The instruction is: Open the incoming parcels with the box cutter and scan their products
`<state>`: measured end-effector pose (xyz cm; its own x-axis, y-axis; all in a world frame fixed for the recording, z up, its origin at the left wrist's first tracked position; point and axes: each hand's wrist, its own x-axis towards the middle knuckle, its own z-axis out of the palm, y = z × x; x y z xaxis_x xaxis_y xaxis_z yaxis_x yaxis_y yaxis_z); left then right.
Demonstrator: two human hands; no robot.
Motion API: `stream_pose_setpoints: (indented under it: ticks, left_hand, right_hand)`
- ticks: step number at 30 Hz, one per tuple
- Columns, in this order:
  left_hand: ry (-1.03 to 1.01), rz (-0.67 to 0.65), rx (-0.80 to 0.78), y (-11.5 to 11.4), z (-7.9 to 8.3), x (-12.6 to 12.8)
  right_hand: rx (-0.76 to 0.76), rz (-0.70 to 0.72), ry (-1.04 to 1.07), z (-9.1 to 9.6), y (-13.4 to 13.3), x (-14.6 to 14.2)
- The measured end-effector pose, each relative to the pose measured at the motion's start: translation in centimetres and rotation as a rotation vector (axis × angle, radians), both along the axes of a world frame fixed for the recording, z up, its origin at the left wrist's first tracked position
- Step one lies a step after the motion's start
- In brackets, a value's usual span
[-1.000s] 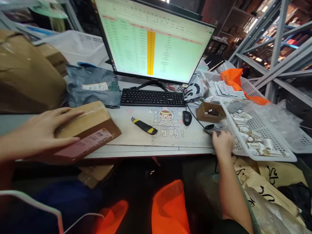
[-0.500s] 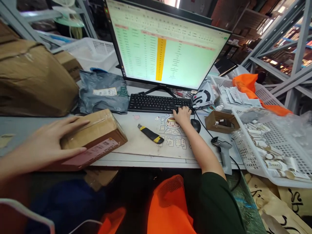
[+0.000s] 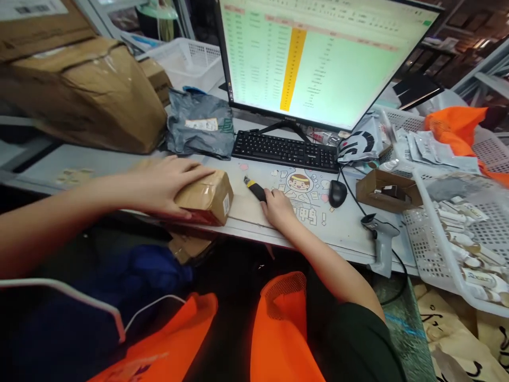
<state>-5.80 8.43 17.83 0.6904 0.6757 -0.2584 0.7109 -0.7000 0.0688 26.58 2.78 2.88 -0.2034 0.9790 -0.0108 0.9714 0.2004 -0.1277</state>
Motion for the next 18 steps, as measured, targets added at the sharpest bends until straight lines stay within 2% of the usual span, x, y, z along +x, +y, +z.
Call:
stream_pose_setpoints:
  ticks: [2,5,8,11,13,16,18]
  left_hand:
    - [-0.008,-0.081,-0.025,0.2,0.0,0.7]
    - [0.011,-0.177,-0.07,-0.4,0.0,0.0]
    - [-0.094,-0.103,0.028,-2.9,-1.0,-1.0]
    - [-0.354,0.088,0.22,-6.2,-3.7,-0.9]
    - [-0.539,0.229,0.36,-8.0,-6.3,-0.4]
    - [-0.72,0.361,0.552,-8.9,-10.0,0.4]
    - [-0.757,0.395,0.646,-8.8,-11.8,0.7]
  right_hand:
    - [0.014,-0.031,-0.047,-0.2,-0.4,-0.4]
    - [0.033,-0.103,-0.054,-0.5,-0.9,0.1]
    - [0.137,-0.145,0.017,-0.4,-2.6,1.6]
    - [0.323,-0.074,0.17,0.7,-5.9,2.7]
    - [0.407,0.101,0.29,1.9,-8.4,2.5]
    - [0.437,0.379,0.362,3.4,-10.8,0.8]
    - [0.445,0.453,0.339,3.9,-11.0,-0.3]
